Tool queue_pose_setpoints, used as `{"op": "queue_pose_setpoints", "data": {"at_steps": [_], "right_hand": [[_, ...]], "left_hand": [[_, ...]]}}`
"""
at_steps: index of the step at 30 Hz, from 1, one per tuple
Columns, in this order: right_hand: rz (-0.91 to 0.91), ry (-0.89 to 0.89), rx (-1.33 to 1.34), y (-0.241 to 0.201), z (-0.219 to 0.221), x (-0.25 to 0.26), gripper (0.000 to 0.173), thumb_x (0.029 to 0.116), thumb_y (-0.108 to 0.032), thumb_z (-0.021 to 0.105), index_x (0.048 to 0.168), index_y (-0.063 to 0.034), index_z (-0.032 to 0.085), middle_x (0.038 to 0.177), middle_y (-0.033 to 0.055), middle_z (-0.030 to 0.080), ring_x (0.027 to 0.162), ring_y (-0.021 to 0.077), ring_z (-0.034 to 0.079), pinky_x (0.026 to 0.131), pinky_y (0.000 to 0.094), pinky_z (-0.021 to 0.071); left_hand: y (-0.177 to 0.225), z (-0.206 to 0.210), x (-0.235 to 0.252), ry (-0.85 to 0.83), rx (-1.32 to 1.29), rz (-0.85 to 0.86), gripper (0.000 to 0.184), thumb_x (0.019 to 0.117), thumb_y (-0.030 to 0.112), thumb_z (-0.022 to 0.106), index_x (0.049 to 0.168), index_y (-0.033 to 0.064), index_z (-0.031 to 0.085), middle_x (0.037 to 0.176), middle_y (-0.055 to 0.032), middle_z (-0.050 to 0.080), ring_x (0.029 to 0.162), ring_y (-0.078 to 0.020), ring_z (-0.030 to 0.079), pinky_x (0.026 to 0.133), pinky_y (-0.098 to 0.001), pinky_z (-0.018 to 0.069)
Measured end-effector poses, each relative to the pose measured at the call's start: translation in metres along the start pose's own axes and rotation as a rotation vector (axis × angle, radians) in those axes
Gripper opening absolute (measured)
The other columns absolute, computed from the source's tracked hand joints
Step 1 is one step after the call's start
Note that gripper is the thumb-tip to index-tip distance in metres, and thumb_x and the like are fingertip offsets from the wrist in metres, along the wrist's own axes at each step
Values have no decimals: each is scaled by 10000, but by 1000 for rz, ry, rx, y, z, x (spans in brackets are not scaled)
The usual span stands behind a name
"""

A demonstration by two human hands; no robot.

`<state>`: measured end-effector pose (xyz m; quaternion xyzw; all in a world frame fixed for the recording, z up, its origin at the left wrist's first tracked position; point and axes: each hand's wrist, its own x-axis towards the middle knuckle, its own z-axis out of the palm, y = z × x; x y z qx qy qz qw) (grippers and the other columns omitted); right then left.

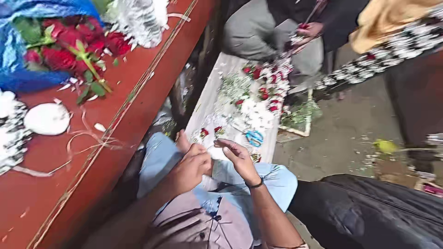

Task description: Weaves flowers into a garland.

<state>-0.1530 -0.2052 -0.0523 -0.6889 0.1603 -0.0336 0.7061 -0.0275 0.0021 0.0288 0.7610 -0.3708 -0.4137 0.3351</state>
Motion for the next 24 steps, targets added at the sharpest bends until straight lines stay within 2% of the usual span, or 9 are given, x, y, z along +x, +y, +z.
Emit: {"op": "queue_pose_setpoints", "data": {"at_steps": [2, 5, 7, 11, 14, 16, 19, 21, 24], "right_hand": [[-18, -61, 140, -15, 23, -12, 267, 1037, -105, 562, 1213, 47, 693, 1108, 122, 738, 967, 169, 708, 877, 343, 595], [-36, 23, 219, -18, 22, -19, 107, 962, -77, 678, 949, -10, 759, 814, 14, 695, 632, 29, 561, 559, 200, 460], [-63, 54, 144, -20, 18, -18, 85, 949, -104, 703, 958, -37, 756, 847, -1, 702, 693, 38, 595, 615, 217, 497], [-139, -113, 22, -33, 35, -7, 383, 942, -179, 723, 1290, -28, 669, 1317, 104, 647, 1243, 240, 606, 1079, 468, 519], [-175, -41, 3, -43, 41, 1, 91, 938, -105, 734, 977, -27, 761, 979, 54, 722, 920, 141, 685, 859, 348, 593], [-180, -94, 8, -46, 37, 4, 102, 955, -113, 715, 932, -26, 762, 922, 39, 709, 861, 109, 667, 800, 300, 579], [-175, -85, -76, -51, 39, 4, 93, 948, -164, 706, 990, -84, 730, 1107, 37, 676, 1111, 174, 619, 970, 400, 537], [-167, -100, -89, -51, 40, 5, 292, 935, -176, 741, 1207, -86, 681, 1270, 45, 644, 1217, 191, 608, 1048, 440, 541], [-159, -52, -35, -48, 39, 1, 127, 947, -132, 721, 1018, -34, 757, 962, 37, 701, 811, 92, 636, 726, 280, 558]], "left_hand": [[-10, 1, 5, 86, -71, 28, 226, 1022, 234, 546, 968, 89, 711, 1251, -112, 617, 1154, -195, 600, 985, -388, 510], [-21, -1, 7, 172, -161, 59, 206, 1020, 231, 568, 929, 100, 698, 1221, -66, 623, 1152, -152, 602, 980, -373, 529], [-25, -4, 5, 178, -229, 80, 199, 1016, 221, 578, 932, 91, 704, 1223, -69, 622, 1161, -144, 607, 988, -344, 542], [-21, -7, 5, 155, -266, 99, 202, 1017, 229, 574, 941, 102, 710, 1236, -61, 615, 1205, -156, 588, 1012, -361, 541], [-14, -16, 7, 189, -245, 61, 173, 1008, 230, 585, 931, 134, 706, 1264, -28, 626, 1266, -170, 562, 1048, -397, 517], [-12, -22, 2, 192, -268, 55, 178, 1015, 238, 588, 939, 133, 711, 1251, -27, 626, 1204, -154, 602, 983, -352, 567], [-7, -26, -3, 159, -293, 60, 194, 1021, 259, 582, 953, 131, 710, 1272, -36, 618, 1235, -162, 586, 1000, -354, 559], [-6, -24, -2, 151, -276, 67, 202, 1027, 267, 572, 956, 137, 711, 1247, -27, 620, 1203, -146, 596, 984, -340, 564], [-9, -24, -1, 171, -257, 69, 225, 1044, 254, 540, 966, 111, 695, 1183, -22, 662, 1171, -135, 615, 991, -345, 550]]}}
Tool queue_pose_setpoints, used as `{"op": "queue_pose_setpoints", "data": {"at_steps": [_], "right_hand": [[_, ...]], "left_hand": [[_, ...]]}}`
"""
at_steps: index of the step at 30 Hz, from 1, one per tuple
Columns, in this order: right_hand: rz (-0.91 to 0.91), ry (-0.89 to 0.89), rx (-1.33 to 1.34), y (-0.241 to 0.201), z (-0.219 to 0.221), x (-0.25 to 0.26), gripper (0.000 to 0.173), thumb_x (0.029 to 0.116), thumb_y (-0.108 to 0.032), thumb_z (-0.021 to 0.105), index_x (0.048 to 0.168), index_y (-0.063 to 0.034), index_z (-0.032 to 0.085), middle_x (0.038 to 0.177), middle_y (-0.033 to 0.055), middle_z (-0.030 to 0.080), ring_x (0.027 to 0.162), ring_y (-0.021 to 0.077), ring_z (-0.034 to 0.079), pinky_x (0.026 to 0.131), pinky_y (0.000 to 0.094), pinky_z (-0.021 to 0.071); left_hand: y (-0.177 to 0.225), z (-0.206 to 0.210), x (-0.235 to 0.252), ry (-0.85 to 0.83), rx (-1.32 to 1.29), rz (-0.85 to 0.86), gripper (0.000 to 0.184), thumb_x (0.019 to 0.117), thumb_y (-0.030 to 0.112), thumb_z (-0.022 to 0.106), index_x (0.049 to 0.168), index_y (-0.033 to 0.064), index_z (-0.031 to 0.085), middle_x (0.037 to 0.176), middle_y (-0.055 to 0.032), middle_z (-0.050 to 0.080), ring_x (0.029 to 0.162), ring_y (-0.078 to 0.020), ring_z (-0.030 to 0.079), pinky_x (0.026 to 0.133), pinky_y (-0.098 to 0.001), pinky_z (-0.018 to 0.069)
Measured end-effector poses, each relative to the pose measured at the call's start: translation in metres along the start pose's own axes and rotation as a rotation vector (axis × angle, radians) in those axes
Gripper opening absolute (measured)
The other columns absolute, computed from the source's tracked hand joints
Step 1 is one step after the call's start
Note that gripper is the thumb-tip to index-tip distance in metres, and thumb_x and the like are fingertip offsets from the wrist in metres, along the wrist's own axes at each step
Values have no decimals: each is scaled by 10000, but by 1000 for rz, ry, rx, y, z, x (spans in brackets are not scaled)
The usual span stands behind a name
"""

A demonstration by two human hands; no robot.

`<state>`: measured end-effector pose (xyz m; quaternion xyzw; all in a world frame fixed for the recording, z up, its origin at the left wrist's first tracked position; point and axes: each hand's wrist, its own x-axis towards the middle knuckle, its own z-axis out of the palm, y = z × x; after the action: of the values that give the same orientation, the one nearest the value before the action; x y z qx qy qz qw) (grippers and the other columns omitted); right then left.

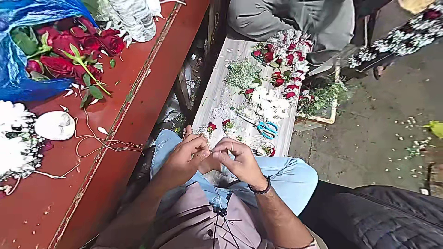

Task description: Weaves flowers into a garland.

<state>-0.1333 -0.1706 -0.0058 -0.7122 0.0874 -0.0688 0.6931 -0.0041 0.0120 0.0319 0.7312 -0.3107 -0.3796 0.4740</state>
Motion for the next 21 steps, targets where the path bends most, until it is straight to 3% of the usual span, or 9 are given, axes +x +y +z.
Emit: {"op": "queue_pose_setpoints", "data": {"at_steps": [2, 4, 7, 9, 12, 14, 16, 19, 21], "right_hand": [[45, -43, 56, -5, -5, -4, 121, 966, -112, 688, 930, -20, 757, 809, 6, 647, 644, 31, 544, 572, 192, 463], [34, -46, 70, -15, -10, -6, 118, 974, -108, 663, 907, -27, 719, 774, -16, 615, 642, 14, 521, 569, 185, 431], [-10, -17, -208, -31, -9, -3, 222, 948, -240, 702, 1116, -101, 741, 1145, 3, 683, 1113, 127, 621, 967, 374, 542], [12, -40, -234, -28, -1, 2, 258, 943, -293, 732, 1137, -126, 764, 1250, 3, 688, 1228, 158, 604, 1063, 456, 498], [35, -9, -125, -20, 6, 2, 133, 963, -179, 677, 910, -83, 753, 1078, 37, 718, 1087, 149, 644, 985, 385, 512], [63, -52, 58, -26, -3, 0, 114, 992, -99, 615, 939, -32, 691, 934, 41, 689, 862, 111, 656, 789, 303, 566], [69, -90, 180, -48, -12, -8, 95, 1014, -99, 565, 981, -60, 645, 803, -29, 639, 662, 29, 569, 590, 211, 483], [-167, -198, 149, -104, -29, -18, 138, 1030, -153, 600, 1014, -50, 690, 792, -44, 634, 680, -36, 549, 602, 134, 460], [-301, -221, 108, -142, -28, -28, 134, 1014, -160, 629, 956, -51, 682, 826, -1, 665, 757, 15, 617, 675, 167, 517]], "left_hand": [[-1, -3, -2, 23, -2, -17, 241, 1052, 251, 520, 990, 93, 691, 1143, -29, 685, 1129, -129, 640, 976, -338, 555], [-2, -5, -3, 3, -16, -19, 252, 1056, 252, 505, 1004, 89, 689, 1127, -28, 690, 1102, -123, 646, 963, -328, 551], [2, -2, -4, -41, -4, -2, 246, 1057, 253, 503, 995, 105, 690, 1112, -13, 675, 1093, -104, 632, 946, -305, 547], [4, 0, -2, -31, 28, 21, 243, 1056, 253, 501, 982, 105, 679, 1080, -10, 664, 1063, -99, 624, 932, -303, 540], [3, -3, -1, 6, 33, 19, 251, 1058, 257, 485, 1006, 100, 674, 1124, -28, 697, 1096, -122, 645, 967, -341, 540], [1, -6, -2, 23, -8, -12, 258, 1066, 253, 474, 1054, 87, 671, 1131, -37, 709, 1078, -128, 672, 950, -342, 565], [-4, -9, -3, 57, -109, -43, 235, 1069, 228, 490, 1089, 61, 653, 1075, -53, 719, 1026, -144, 698, 928, -353, 587], [-7, -13, 2, 143, -371, -43, 171, 1061, 115, 478, 1109, -1, 594, 1057, -131, 720, 945, -243, 737, 875, -430, 629], [-8, -13, 3, 200, -435, -68, 182, 1071, 98, 436, 1119, 9, 587, 1055, -130, 732, 888, -244, 747, 812, -420, 643]]}}
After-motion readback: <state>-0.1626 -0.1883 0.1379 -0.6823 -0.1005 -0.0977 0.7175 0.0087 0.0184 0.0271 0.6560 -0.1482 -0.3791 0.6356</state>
